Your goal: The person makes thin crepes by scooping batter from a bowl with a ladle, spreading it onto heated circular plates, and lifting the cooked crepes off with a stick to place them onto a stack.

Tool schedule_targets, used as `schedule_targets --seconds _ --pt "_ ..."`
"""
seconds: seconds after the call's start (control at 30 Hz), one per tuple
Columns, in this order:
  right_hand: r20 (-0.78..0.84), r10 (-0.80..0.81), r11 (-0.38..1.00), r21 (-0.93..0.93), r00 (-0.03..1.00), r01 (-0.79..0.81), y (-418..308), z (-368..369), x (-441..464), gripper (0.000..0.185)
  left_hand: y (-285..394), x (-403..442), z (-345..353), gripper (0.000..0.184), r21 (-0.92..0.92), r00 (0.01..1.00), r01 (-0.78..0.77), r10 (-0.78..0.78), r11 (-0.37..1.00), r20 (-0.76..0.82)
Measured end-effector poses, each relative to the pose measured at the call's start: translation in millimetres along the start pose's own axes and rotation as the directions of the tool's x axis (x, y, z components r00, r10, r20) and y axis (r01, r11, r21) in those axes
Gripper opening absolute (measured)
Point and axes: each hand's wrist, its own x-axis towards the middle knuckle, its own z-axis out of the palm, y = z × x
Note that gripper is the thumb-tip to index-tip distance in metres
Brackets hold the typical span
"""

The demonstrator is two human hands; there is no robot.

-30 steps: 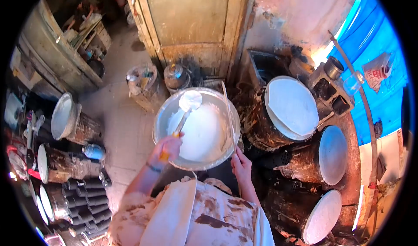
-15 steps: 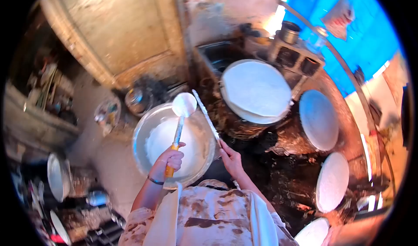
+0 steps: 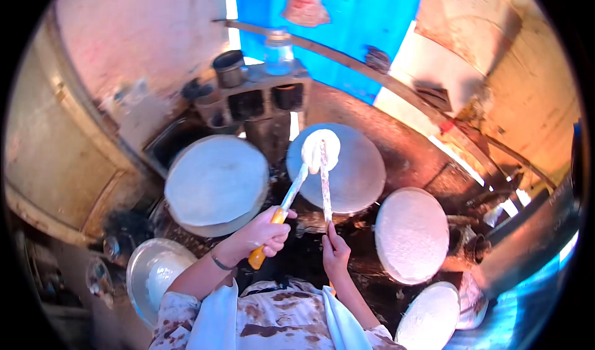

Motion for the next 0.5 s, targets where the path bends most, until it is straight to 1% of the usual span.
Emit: schedule_targets --seconds 0.03,0.07,0.1,0.13,0.17,0.2,0.23,0.27,0.33,0.37,0.4,0.47,0.5 --pt "-0.029 0.142 0.987 0.079 0.989 -0.139 13.0 -8.7 4.0 0.041 4.6 28.4 12.0 0.031 0.047 1.000 0.031 -0.031 0.998 -0.006" --pt "-0.046 0.272 0.951 0.168 0.961 -0.261 17.6 -12.8 6.5 0.041 4.8 52.1 16.6 0.031 0.056 0.999 0.039 -0.040 0.998 0.016" --pt "-0.084 0.311 0.934 0.213 0.947 -0.288 18.8 -16.6 9.4 0.039 1.5 75.0 23.9 0.030 0.068 0.999 0.034 -0.036 0.997 0.033" --pt "-0.101 0.322 0.932 0.208 0.942 -0.296 27.0 -21.6 14.9 0.039 -1.7 103.4 34.1 0.030 0.078 0.998 0.027 -0.031 0.997 0.047" --pt "-0.111 0.431 0.878 0.279 0.895 -0.389 32.8 -22.2 19.3 0.039 -4.6 125.5 41.9 0.030 0.089 0.998 0.033 -0.038 0.995 0.059" --pt "-0.113 0.535 0.810 0.350 0.837 -0.470 38.7 -22.1 22.1 0.039 -8.7 144.5 48.7 0.035 0.145 0.998 -0.025 0.016 0.989 0.059" --pt "-0.071 0.620 0.729 0.419 0.781 -0.541 56.0 -20.1 23.2 0.040 -12.1 166.4 53.4 0.040 0.201 0.995 -0.082 0.070 0.976 0.065" --pt "-0.088 0.625 0.726 0.429 0.775 -0.537 71.7 -13.3 26.2 0.040 -14.2 183.0 53.7 0.040 0.216 0.995 -0.076 0.060 0.973 0.077" --pt "-0.086 0.711 0.642 0.485 0.698 -0.594 96.1 -3.5 30.5 0.041 -21.4 218.5 48.9 0.055 0.289 0.987 -0.161 0.147 0.944 0.069" --pt "-0.027 0.766 0.539 0.573 0.642 -0.618 82.9 -7.9 39.5 0.041 -28.3 241.9 36.7 0.061 0.307 0.989 -0.146 0.144 0.940 0.028" --pt "-0.034 0.771 0.532 0.583 0.636 -0.614 85.1 -4.3 42.8 0.041 -26.9 250.7 30.5 0.061 0.320 0.990 -0.138 0.135 0.937 0.033" --pt "-0.059 0.746 0.559 0.597 0.663 -0.576 107.0 6.5 45.7 0.042 -18.4 264.2 20.7 0.054 0.550 0.975 -0.134 0.208 0.825 -0.075" --pt "-0.095 0.684 0.646 0.540 0.724 -0.540 142.4 21.4 40.9 0.042 -14.1 269.7 14.5 0.051 0.623 0.957 -0.157 0.273 0.766 -0.094"
